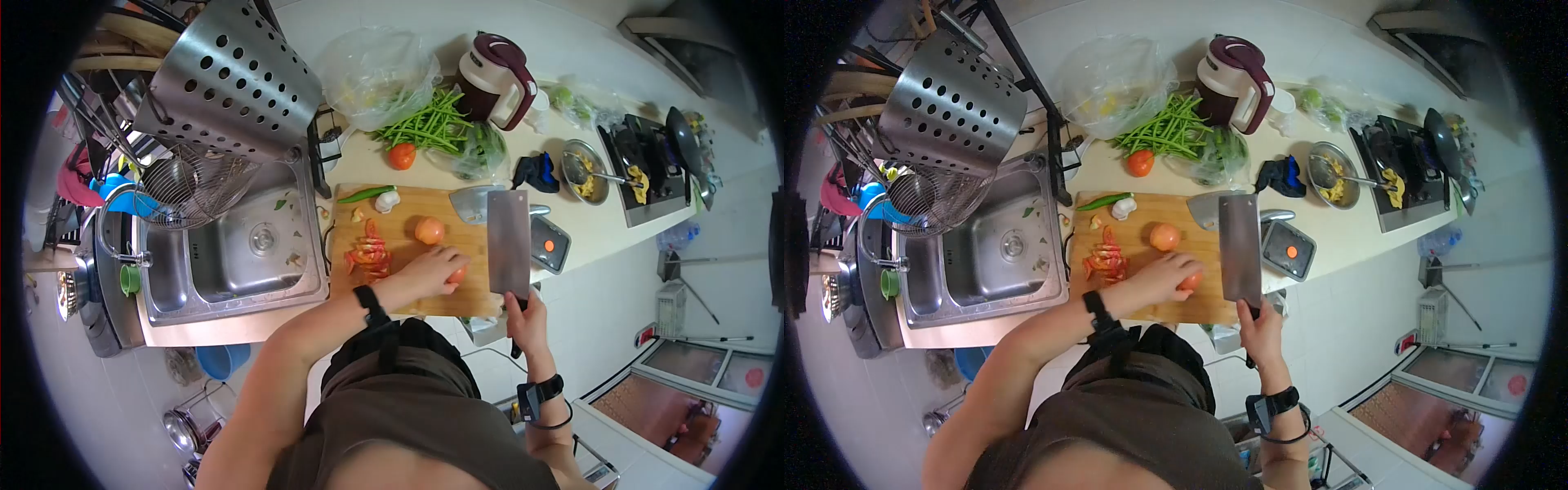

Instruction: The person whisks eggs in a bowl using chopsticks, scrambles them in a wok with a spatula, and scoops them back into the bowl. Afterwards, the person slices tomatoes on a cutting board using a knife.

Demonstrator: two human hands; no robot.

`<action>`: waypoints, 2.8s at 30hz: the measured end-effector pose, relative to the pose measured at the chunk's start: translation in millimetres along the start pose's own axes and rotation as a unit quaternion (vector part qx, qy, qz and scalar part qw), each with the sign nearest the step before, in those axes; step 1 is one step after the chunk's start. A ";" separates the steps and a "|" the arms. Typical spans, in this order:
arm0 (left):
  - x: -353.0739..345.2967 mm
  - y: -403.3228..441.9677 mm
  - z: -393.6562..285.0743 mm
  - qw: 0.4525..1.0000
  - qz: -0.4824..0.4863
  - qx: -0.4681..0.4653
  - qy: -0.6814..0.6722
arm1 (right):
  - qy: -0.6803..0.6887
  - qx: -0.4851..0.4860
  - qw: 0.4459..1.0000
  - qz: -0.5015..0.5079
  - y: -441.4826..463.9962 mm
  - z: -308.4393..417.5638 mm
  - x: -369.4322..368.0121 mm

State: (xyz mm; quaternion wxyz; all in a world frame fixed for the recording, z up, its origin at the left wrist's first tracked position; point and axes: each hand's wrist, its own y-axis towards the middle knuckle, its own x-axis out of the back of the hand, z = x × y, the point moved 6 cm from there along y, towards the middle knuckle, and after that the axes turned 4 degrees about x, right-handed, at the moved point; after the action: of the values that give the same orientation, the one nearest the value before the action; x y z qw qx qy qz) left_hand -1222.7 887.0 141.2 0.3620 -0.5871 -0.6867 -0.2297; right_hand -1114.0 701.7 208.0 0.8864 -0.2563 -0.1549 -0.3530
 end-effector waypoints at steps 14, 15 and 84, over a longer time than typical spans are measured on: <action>50.8 -266.7 130.6 0.780 -0.270 0.311 -0.471 | -0.185 0.274 0.883 0.333 12.1 16.7 -204.3; 43.9 -258.6 124.7 0.782 -0.252 0.313 -0.476 | -0.189 0.276 0.881 0.335 17.1 9.9 -202.6; 44.8 -187.5 119.3 0.952 -0.297 0.076 -0.015 | -0.309 0.269 0.884 0.227 -9.2 48.7 -149.1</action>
State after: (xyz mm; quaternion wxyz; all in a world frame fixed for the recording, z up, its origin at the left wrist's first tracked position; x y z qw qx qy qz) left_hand -1434.4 965.5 120.7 0.3105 -0.3308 -0.8509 -0.2650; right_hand -1229.7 805.0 183.2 0.8845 -0.1325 -0.4472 0.0105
